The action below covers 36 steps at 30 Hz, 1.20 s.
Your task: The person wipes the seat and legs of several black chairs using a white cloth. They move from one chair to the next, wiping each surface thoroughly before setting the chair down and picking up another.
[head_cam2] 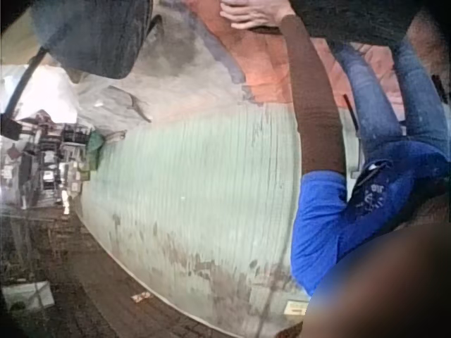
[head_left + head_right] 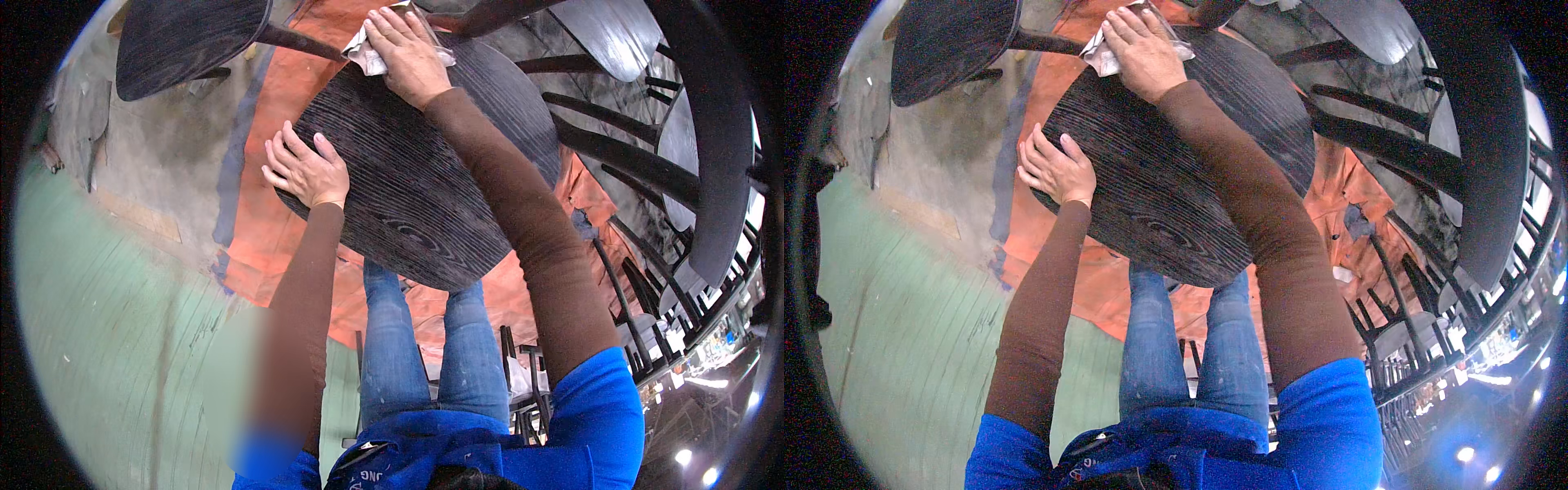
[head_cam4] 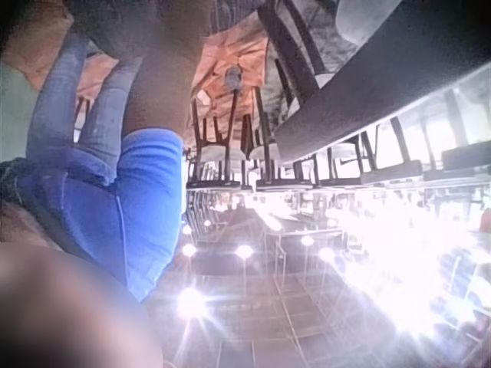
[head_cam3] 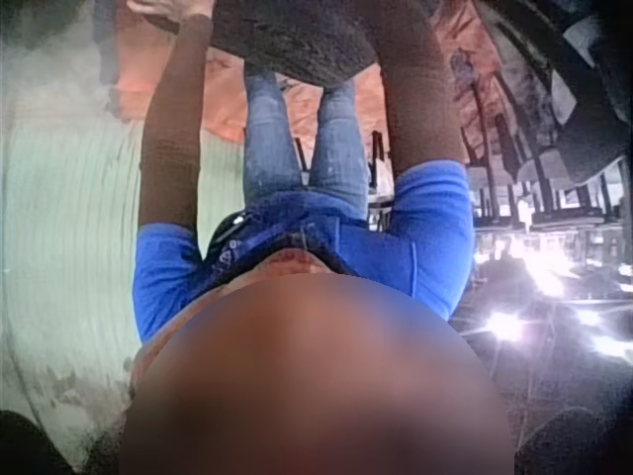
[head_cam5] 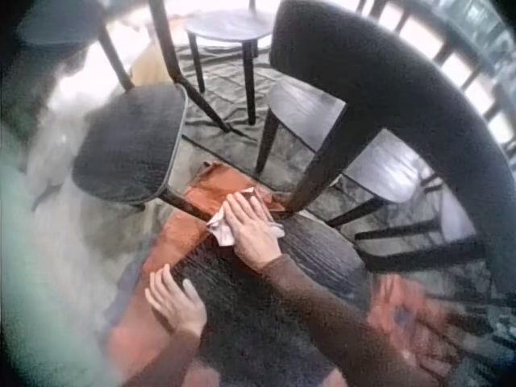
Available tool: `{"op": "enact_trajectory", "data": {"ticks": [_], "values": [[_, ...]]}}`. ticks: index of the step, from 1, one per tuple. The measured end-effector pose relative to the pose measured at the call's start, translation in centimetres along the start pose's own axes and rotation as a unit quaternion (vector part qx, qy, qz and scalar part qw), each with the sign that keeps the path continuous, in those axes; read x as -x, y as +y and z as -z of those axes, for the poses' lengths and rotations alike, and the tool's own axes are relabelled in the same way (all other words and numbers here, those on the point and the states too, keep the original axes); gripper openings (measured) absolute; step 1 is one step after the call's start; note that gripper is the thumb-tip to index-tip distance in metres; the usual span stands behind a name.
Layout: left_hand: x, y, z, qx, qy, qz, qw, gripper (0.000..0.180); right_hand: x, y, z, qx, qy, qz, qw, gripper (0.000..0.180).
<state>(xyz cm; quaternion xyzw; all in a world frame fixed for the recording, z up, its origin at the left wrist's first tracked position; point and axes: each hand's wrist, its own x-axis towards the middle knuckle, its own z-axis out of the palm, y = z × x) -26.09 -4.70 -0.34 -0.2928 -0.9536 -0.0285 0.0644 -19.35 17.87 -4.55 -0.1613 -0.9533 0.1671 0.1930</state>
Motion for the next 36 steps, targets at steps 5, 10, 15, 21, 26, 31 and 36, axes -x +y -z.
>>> {"op": "enact_trajectory", "data": {"ticks": [5, 10, 15, 21, 26, 31, 36], "values": [[-0.2, 0.1, 0.0, 0.008, -0.002, 0.004, 1.000, 0.051, 10.0, 0.4, 7.9, -0.018, -0.125, -0.067, 0.990, 0.067], [-0.1, 0.1, 0.2, 0.018, -0.007, 0.009, 1.000, 0.051, 24.9, 0.6, 18.8, 0.040, -0.126, -0.104, 0.986, 0.063], [-0.1, 0.0, 0.1, 0.001, -0.003, 0.002, 1.000, 0.051, 17.0, 0.5, 11.3, -0.008, -0.139, -0.117, 0.983, 0.070], [-0.1, -0.2, -0.4, 0.004, 0.014, -0.006, 1.000, 0.051, -1.5, -4.2, -0.6, -0.031, -0.047, -0.046, 0.997, 0.066], [-0.1, -0.2, -0.4, 0.005, 0.002, -0.010, 1.000, 0.051, 10.1, -3.0, 6.1, -0.037, -0.074, -0.060, 0.995, 0.055], [-0.1, 0.0, -0.1, 0.005, -0.008, -0.001, 1.000, 0.052, 27.0, -1.7, 19.1, 0.023, -0.170, -0.128, 0.977, 0.061], [-0.2, 0.0, -0.2, -0.012, 0.014, -0.005, 1.000, 0.048, 22.9, -2.6, 14.7, -0.007, -0.193, -0.103, 0.976, 0.064]]}}
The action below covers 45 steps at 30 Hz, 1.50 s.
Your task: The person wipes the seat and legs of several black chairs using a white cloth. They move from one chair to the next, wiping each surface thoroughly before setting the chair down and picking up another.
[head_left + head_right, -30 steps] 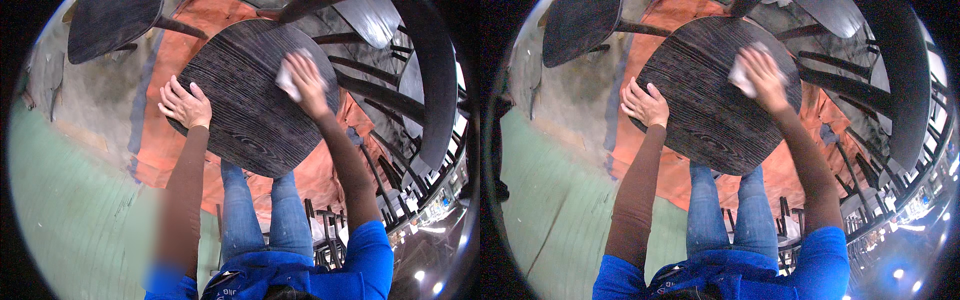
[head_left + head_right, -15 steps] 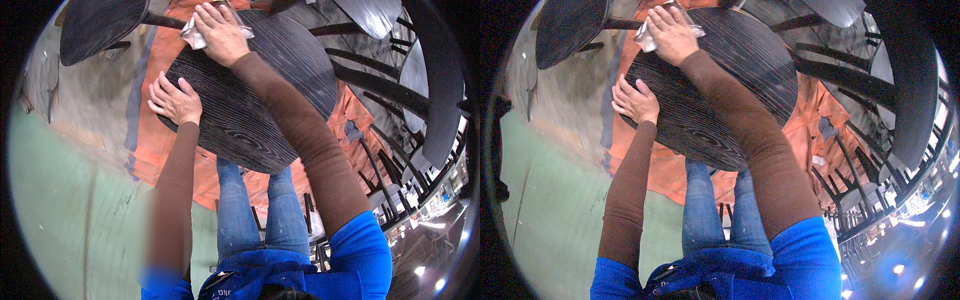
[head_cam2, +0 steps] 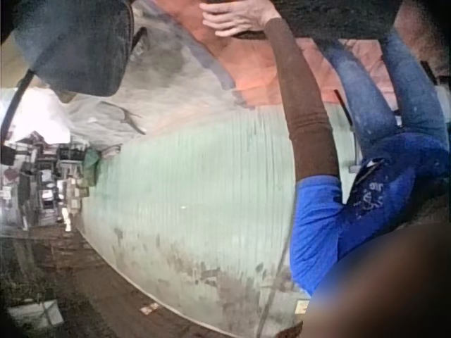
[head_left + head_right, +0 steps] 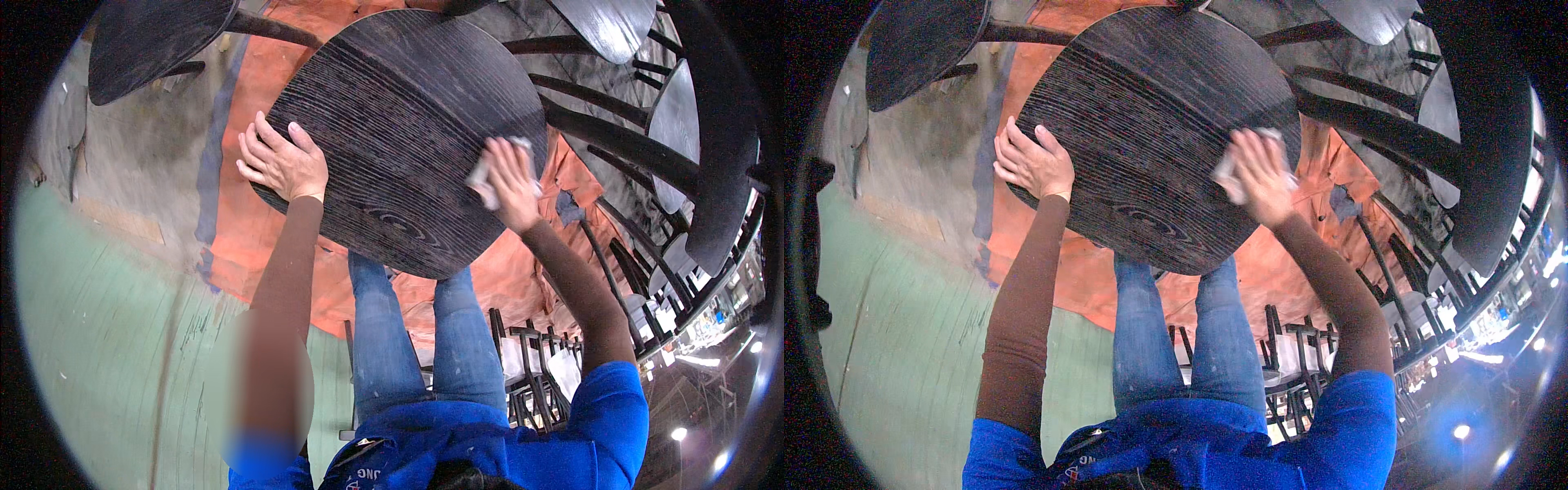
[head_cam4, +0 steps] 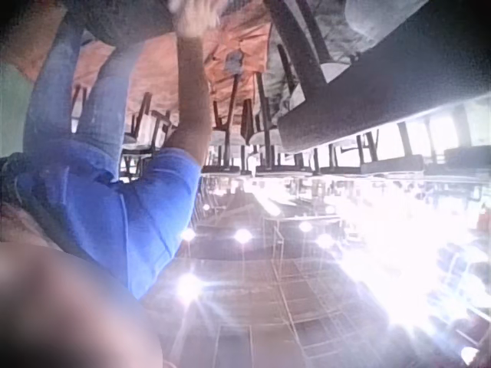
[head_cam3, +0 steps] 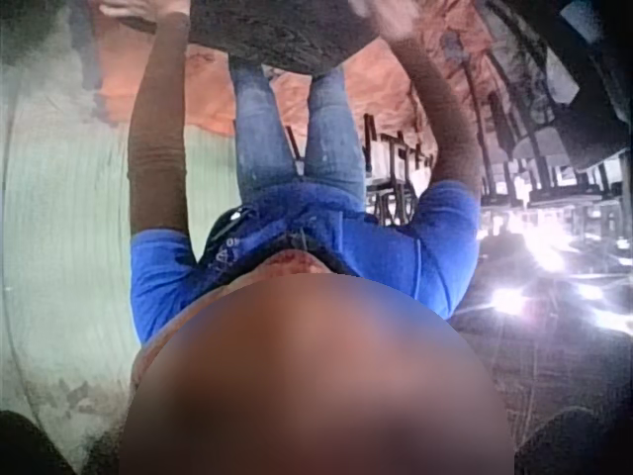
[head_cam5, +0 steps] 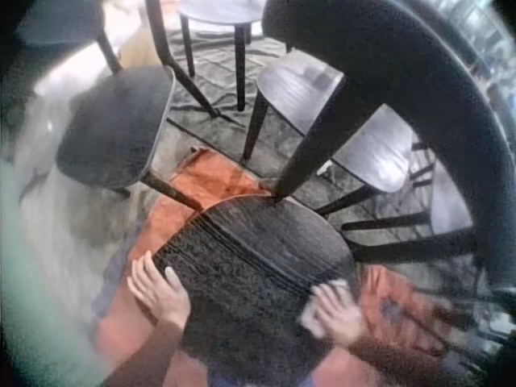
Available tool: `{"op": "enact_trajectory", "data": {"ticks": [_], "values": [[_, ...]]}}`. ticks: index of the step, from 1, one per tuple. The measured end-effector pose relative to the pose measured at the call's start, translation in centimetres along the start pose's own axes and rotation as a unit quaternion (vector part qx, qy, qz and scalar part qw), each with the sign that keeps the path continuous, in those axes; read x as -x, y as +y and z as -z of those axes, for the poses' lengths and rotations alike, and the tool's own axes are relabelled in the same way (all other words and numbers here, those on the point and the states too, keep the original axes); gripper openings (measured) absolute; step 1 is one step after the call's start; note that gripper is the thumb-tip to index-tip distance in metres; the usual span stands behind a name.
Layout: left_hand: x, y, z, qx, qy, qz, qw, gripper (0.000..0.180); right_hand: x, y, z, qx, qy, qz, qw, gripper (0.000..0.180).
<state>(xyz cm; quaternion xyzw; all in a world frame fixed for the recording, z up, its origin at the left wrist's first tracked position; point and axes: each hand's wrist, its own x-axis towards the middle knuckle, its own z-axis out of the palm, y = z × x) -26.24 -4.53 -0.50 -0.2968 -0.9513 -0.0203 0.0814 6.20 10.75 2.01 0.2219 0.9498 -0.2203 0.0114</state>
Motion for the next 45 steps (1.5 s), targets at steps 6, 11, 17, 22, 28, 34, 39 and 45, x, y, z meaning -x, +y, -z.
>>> {"op": "enact_trajectory", "data": {"ticks": [6, 11, 17, 22, 28, 34, 39, 45], "values": [[0.1, -0.3, -0.2, 0.021, -0.004, -0.007, 1.000, 0.051, -21.8, -9.0, -5.5, -0.009, 0.172, 0.078, 0.982, 0.061], [0.1, -0.4, -0.3, 0.016, -0.008, -0.007, 1.000, 0.051, -22.1, -9.4, -4.9, -0.011, 0.194, 0.063, 0.979, 0.052], [0.2, -0.3, -0.2, 0.022, -0.015, 0.004, 1.000, 0.051, 1.0, -1.4, 0.0, 0.001, 0.033, -0.017, 0.999, 0.056], [0.2, -0.1, -0.1, 0.008, -0.006, 0.004, 1.000, 0.050, 3.4, 0.3, 0.2, 0.009, 0.013, 0.001, 1.000, 0.057], [0.1, -0.1, -0.1, 0.023, -0.011, 0.001, 1.000, 0.053, -21.5, -8.3, -3.9, -0.012, 0.134, 0.110, 0.985, 0.058], [0.1, -0.3, -0.1, 0.013, -0.013, -0.005, 1.000, 0.054, -23.6, -10.2, -5.6, 0.028, 0.183, 0.044, 0.982, 0.052], [0.0, -0.2, -0.2, 0.020, -0.011, -0.002, 1.000, 0.054, -3.6, -3.1, -0.9, 0.041, 0.020, -0.085, 0.995, 0.062], [0.0, 0.0, 0.1, 0.017, -0.004, -0.004, 1.000, 0.052, 4.1, 0.4, 1.5, 0.040, -0.003, -0.049, 0.998, 0.057]]}}
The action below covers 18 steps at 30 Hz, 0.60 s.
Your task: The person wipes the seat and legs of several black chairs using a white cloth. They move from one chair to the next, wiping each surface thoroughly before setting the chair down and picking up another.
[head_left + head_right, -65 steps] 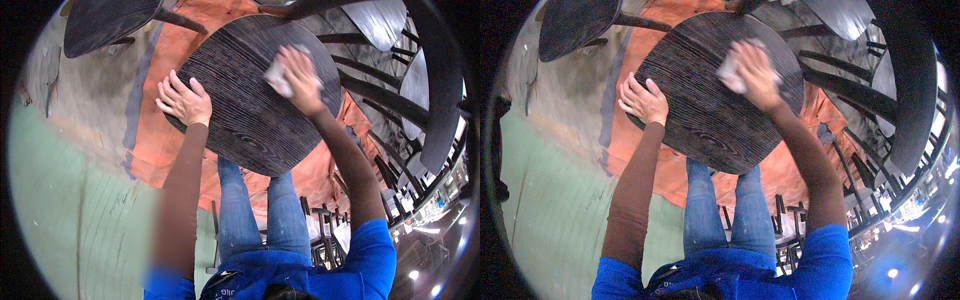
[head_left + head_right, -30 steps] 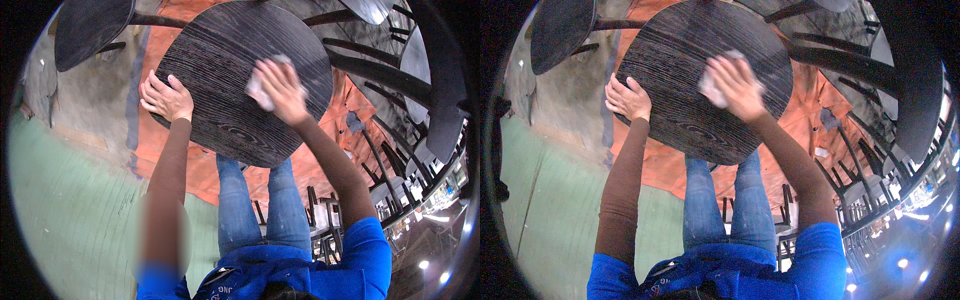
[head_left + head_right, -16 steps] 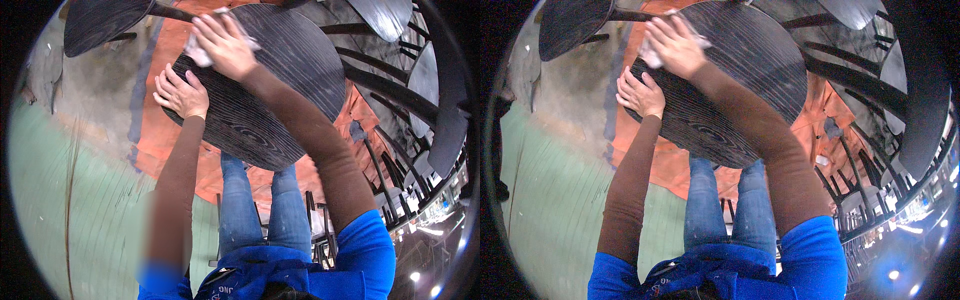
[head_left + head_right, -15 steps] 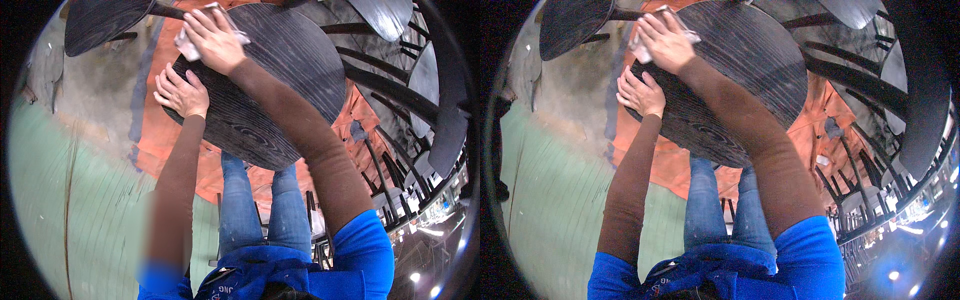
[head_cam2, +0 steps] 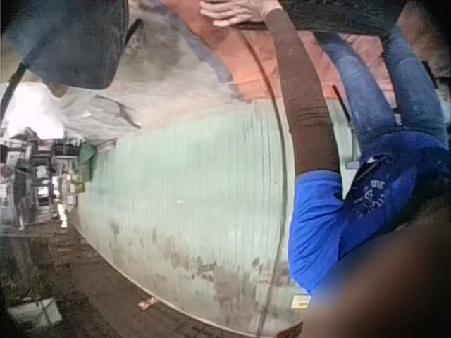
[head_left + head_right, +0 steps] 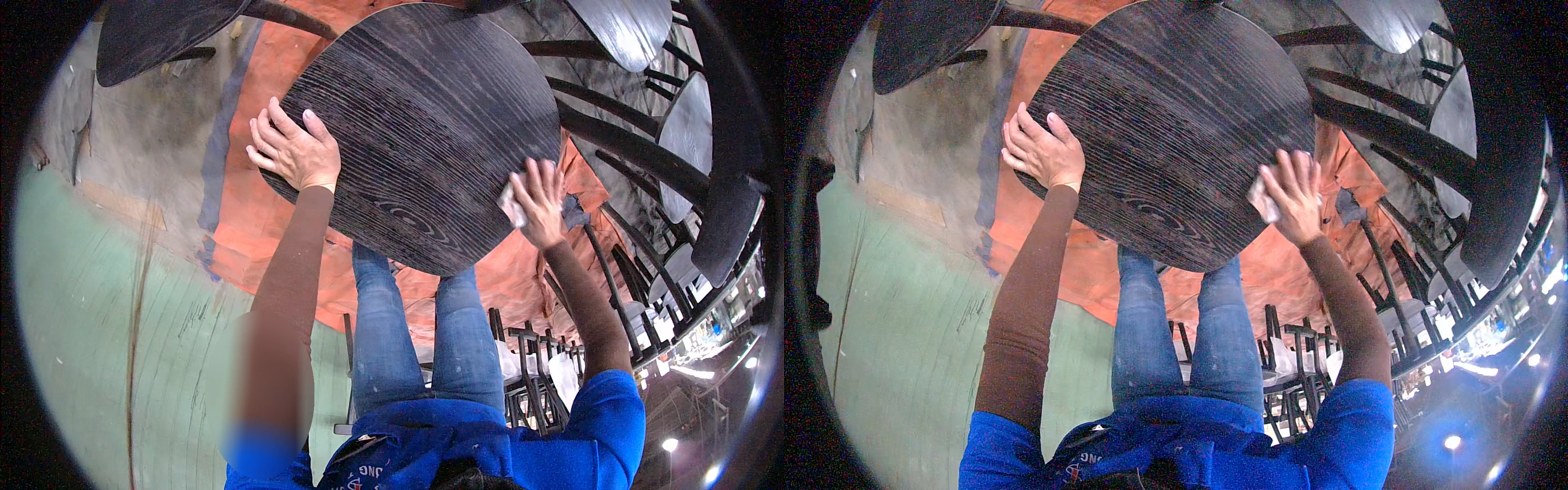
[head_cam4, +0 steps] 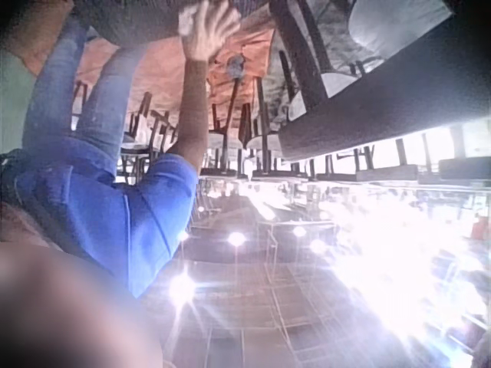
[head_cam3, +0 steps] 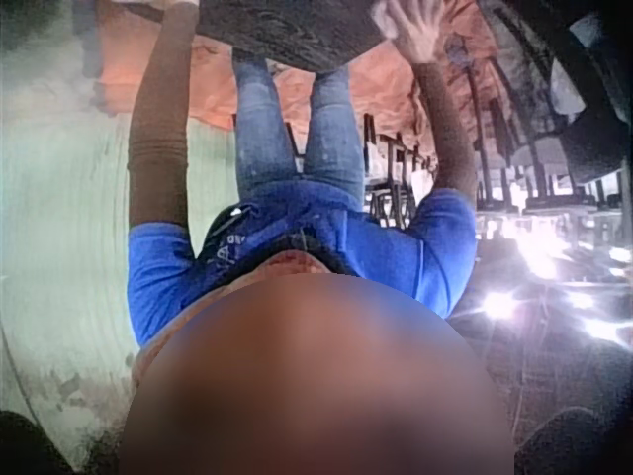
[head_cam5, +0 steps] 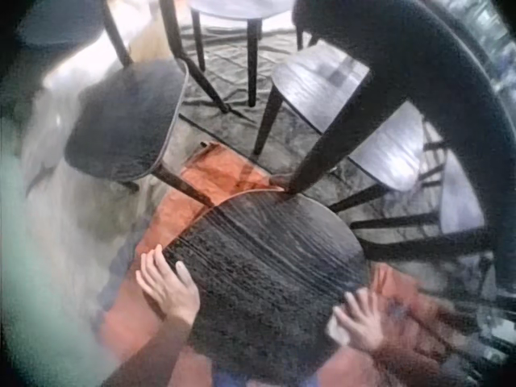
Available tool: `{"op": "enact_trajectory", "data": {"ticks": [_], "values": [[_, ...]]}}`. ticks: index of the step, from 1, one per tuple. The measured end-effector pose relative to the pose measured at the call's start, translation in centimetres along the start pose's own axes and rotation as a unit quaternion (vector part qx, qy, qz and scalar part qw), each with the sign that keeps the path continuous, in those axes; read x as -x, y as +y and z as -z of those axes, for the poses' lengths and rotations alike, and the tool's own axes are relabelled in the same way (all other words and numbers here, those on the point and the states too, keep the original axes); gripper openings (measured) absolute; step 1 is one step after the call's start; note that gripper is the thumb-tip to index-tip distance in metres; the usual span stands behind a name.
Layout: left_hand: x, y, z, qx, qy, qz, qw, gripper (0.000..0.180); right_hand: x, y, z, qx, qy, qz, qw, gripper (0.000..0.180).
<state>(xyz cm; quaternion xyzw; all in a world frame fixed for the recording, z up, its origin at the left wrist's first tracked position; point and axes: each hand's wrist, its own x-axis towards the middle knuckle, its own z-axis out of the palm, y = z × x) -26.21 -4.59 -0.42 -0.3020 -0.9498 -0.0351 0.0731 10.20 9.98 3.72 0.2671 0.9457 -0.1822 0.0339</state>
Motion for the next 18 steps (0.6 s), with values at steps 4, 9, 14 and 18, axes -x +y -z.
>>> {"op": "enact_trajectory", "data": {"ticks": [4, 9, 14, 18], "values": [[0.1, 0.0, 0.1, 0.007, -0.011, 0.001, 1.000, 0.053, -12.6, -6.5, -3.3, -0.026, -0.008, 0.119, 0.993, 0.054], [0.1, -0.3, -0.1, 0.012, 0.000, -0.002, 1.000, 0.055, -28.6, -18.0, -6.3, -0.077, 0.214, 0.120, 0.966, 0.054], [0.1, -0.4, -0.4, 0.006, -0.009, 0.014, 1.000, 0.053, -22.6, -13.8, -6.2, -0.134, 0.159, 0.110, 0.972, 0.064], [0.2, -0.3, -0.5, -0.012, 0.033, 0.004, 0.999, 0.048, -5.7, -5.2, -3.1, -0.103, -0.004, 0.022, 0.994, 0.063]]}}
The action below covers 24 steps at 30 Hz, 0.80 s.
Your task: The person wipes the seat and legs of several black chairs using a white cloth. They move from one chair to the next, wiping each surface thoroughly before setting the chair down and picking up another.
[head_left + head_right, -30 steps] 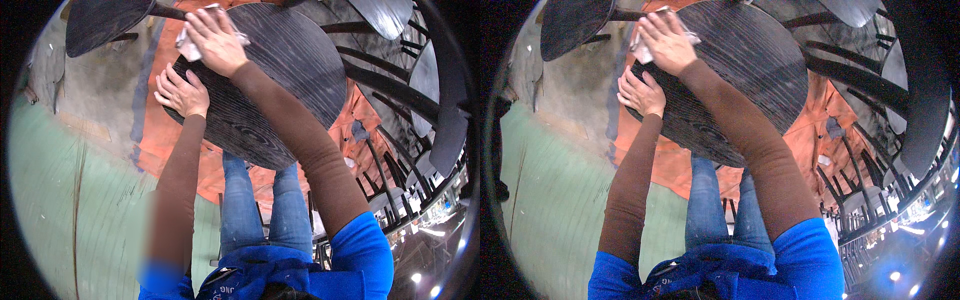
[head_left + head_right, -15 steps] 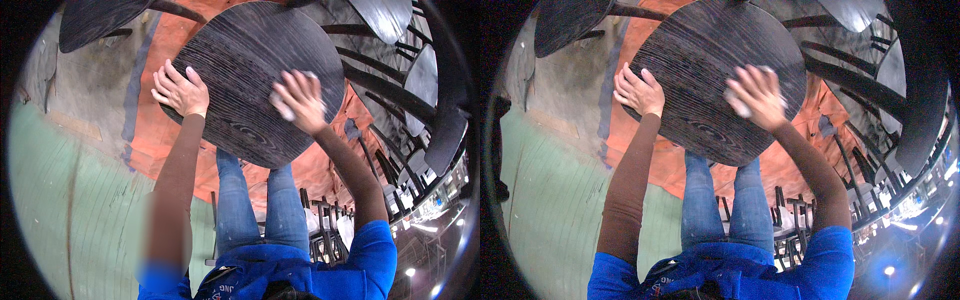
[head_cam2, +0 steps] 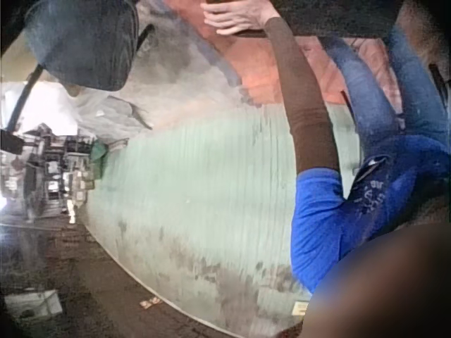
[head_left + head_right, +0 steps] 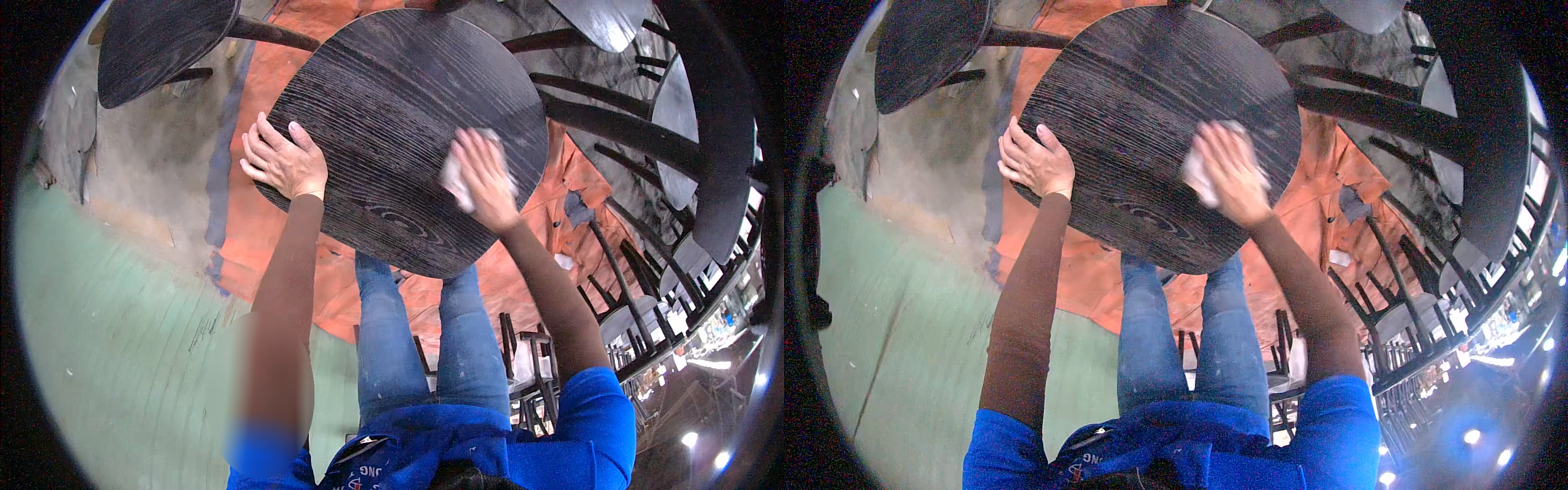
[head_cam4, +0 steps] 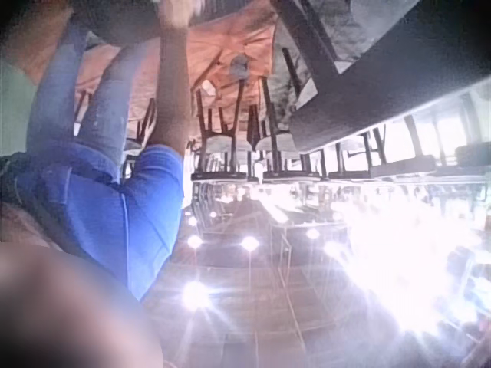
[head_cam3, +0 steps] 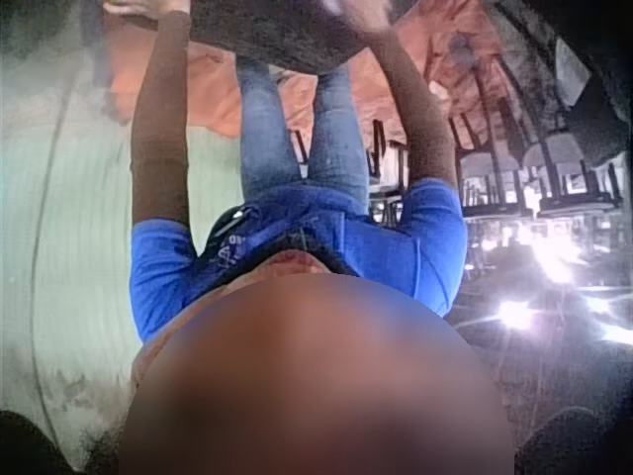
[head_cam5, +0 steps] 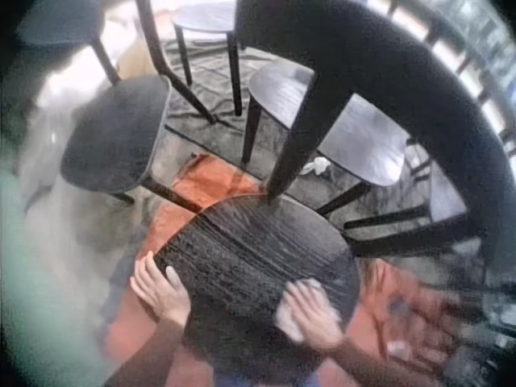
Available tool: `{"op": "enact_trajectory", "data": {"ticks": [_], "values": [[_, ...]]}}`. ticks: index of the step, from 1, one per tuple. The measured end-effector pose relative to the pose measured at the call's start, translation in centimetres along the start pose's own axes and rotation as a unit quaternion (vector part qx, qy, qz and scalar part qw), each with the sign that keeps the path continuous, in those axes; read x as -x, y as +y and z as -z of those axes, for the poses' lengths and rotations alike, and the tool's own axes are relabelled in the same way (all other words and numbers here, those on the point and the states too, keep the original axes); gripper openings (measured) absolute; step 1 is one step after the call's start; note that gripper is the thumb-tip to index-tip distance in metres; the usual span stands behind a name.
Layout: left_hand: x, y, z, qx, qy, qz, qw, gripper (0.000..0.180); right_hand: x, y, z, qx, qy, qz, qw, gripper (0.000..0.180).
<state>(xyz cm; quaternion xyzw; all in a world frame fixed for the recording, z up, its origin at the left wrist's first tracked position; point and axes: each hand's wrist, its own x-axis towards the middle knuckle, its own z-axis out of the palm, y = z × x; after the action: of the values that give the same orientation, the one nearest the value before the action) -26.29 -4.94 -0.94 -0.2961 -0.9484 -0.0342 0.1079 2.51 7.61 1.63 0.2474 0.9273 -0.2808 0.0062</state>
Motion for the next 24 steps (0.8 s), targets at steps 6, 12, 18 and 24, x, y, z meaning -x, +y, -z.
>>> {"op": "enact_trajectory", "data": {"ticks": [6, 12, 18, 24], "values": [[-0.1, 0.2, 0.4, 0.013, -0.028, 0.000, 1.000, 0.053, 5.9, 1.4, 1.1, 0.067, -0.014, 0.038, 0.997, 0.065], [-0.2, 0.1, 0.9, 0.019, -0.046, 0.004, 0.999, 0.058, -18.4, -8.2, -4.8, -0.032, 0.101, 0.177, 0.979, 0.062], [-0.3, -0.1, 1.2, 0.014, -0.086, 0.019, 0.996, 0.065, -23.1, -11.3, -5.0, -0.082, 0.171, 0.144, 0.971, 0.056], [-0.4, 0.0, 0.8, 0.023, -0.040, 0.007, 0.999, 0.052, -1.4, -3.3, -0.7, 0.045, -0.005, 0.005, 0.999, 0.064]]}}
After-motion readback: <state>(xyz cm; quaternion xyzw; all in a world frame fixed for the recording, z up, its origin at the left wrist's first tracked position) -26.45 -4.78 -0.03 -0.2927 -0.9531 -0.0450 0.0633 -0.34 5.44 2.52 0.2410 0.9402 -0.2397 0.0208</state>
